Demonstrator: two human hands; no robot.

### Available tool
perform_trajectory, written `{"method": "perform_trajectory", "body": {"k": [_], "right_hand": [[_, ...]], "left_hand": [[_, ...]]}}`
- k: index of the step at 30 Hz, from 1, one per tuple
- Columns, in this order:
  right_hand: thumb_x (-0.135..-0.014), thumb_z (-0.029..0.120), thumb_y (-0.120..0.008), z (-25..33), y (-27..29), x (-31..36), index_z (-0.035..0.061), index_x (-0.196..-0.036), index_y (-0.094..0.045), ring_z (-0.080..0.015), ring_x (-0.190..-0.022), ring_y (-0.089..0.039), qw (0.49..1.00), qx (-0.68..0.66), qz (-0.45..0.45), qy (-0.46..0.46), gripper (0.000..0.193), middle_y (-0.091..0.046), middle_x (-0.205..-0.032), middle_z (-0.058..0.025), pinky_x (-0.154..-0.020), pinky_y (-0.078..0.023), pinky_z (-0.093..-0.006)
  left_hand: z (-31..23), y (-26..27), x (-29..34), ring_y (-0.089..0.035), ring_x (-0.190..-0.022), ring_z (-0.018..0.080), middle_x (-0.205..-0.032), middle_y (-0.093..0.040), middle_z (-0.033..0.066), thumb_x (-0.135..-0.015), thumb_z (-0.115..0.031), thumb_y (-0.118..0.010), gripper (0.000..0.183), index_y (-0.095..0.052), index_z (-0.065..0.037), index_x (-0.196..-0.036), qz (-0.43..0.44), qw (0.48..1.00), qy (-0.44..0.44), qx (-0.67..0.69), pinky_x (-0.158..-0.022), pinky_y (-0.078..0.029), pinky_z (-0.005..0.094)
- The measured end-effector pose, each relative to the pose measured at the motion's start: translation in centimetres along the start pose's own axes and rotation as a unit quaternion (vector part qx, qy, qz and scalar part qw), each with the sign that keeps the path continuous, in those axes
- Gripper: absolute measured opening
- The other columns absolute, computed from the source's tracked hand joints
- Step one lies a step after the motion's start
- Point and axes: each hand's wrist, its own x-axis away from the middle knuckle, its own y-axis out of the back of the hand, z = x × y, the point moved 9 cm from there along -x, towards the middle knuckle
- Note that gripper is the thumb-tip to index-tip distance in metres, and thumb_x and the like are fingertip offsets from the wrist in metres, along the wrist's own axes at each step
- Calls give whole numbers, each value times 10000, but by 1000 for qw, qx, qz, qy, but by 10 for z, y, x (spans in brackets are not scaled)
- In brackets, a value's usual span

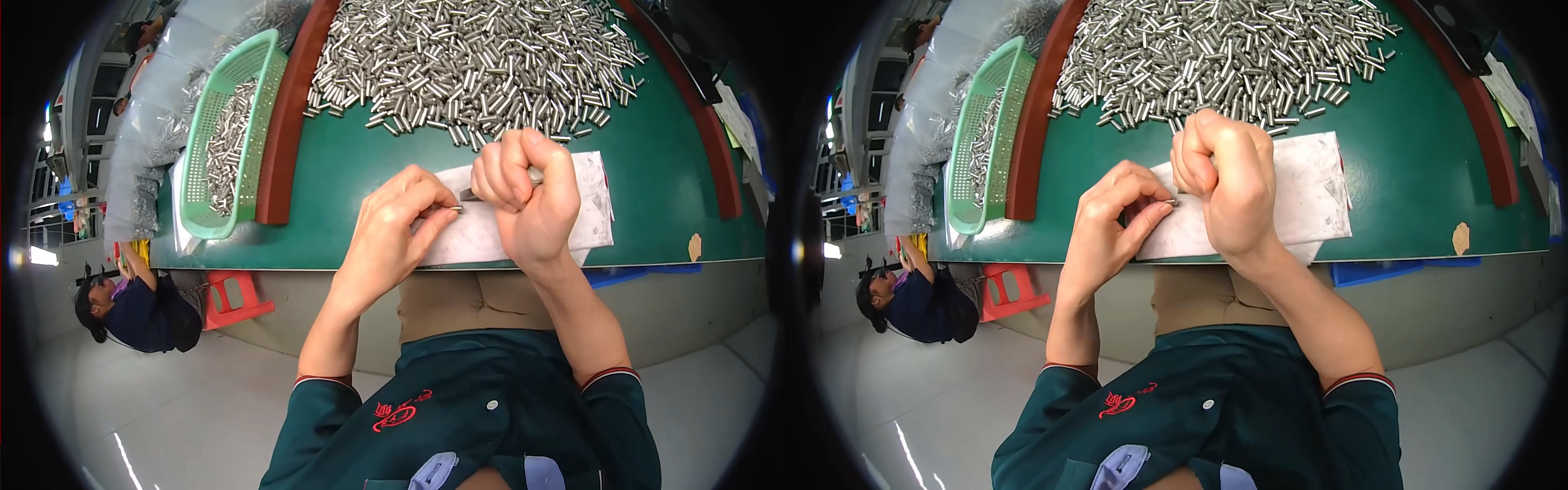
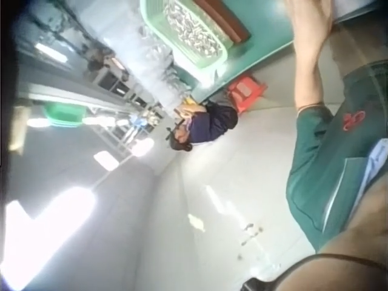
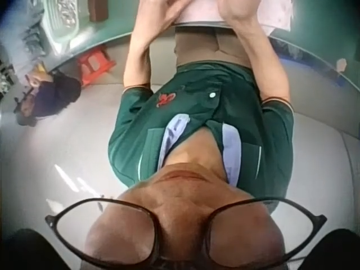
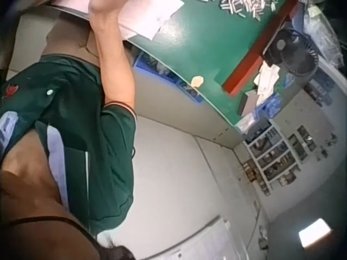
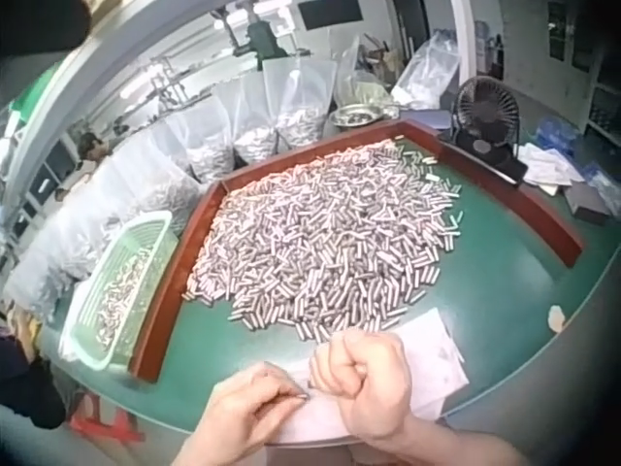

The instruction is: Cleaning and inspecting small cylindrical metal parts using a handheld tool.

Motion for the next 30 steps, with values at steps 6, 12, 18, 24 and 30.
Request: {"method": "perform_trajectory", "body": {"k": [6, 12, 18, 24, 30], "right_hand": [[-841, 199, -306, 2, 5, 1, 111, -484, -274, -79, -396, -169, 999, -41, -10, -6, 370, -243, -419, 19, -406, -165, -248], [-849, 226, -294, 2, 4, 2, 129, -477, -262, -78, -380, -153, 999, -26, -7, -20, 386, -233, -405, 32, -407, -162, -247], [-849, 233, -293, 2, 6, 2, 135, -474, -263, -77, -377, -157, 999, -43, -16, -15, 389, -242, -401, 37, -407, -163, -248], [-846, 191, -317, 4, 5, 1, 104, -481, -289, -78, -402, -181, 997, -80, 4, 4, 376, -246, -427, 16, -398, -164, -250], [-841, 185, -315, 3, 6, 0, 102, -479, -287, -78, -402, -183, 997, -76, 0, -5, 373, -247, -427, 16, -397, -164, -249]], "left_hand": [[7, -4, -1, -516, -571, 216, -691, -512, 82, -687, 4, -631, 87, -552, -8, -723, -26, 999, 23, -14, -509, -411, 311], [8, -4, 0, -506, -559, 224, -675, -510, 85, -684, -6, -633, 79, -561, -7, -718, -44, 998, 18, -41, -497, -399, 316], [8, -4, 0, -501, -552, 220, -667, -509, 83, -684, -11, -634, 76, -570, -6, -724, -45, 998, 13, -40, -495, -396, 314], [8, -2, -1, -501, -539, 206, -662, -513, 80, -678, -4, -638, 78, -575, -4, -723, -48, 998, 16, -39, -491, -400, 303], [9, -3, -2, -503, -537, 203, -660, -517, 78, -671, 0, -642, 78, -578, -3, -717, -49, 998, 16, -34, -488, -401, 298]]}}
